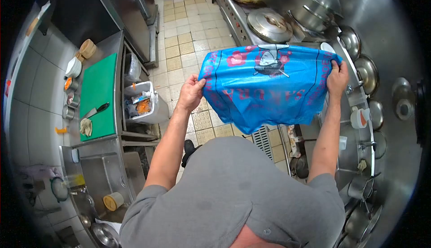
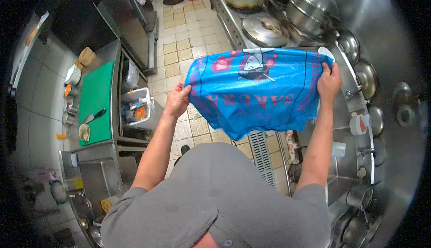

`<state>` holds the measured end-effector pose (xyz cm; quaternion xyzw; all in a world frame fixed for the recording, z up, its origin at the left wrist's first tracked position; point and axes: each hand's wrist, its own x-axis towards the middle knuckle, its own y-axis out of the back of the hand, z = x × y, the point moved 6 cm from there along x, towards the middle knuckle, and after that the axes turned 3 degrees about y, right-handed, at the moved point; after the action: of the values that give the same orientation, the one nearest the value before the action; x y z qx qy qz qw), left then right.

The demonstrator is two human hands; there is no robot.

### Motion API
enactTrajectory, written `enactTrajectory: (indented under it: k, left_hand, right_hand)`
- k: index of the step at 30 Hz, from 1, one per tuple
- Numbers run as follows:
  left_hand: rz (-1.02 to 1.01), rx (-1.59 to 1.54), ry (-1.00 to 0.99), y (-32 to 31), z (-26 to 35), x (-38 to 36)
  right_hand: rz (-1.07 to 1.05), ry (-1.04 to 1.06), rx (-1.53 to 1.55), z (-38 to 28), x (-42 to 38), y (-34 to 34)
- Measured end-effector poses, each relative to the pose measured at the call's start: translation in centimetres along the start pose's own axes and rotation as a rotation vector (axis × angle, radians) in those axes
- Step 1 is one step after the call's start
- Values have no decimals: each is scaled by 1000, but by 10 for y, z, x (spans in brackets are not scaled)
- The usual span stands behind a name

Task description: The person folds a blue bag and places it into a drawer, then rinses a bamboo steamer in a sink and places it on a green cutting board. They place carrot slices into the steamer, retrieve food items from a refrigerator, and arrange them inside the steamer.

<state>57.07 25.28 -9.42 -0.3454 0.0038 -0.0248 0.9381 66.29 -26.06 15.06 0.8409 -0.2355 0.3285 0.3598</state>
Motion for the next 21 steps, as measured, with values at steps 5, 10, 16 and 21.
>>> enactTrajectory:
  k: [5,10,16,21]
  left_hand:
    - [-181,-134,318,-38,2,-27]
    - [-177,182,110,30,-13,-29]
    - [-415,-511,318,-41,32,-37]
    - [-665,-353,279,29,10,9]
  right_hand:
    - [32,-15,138,-4,0,1]
    - [-44,8,236,6,-3,5]
    - [-92,5,395,-18,1,11]
    - [-76,75,276,-25,-2,20]
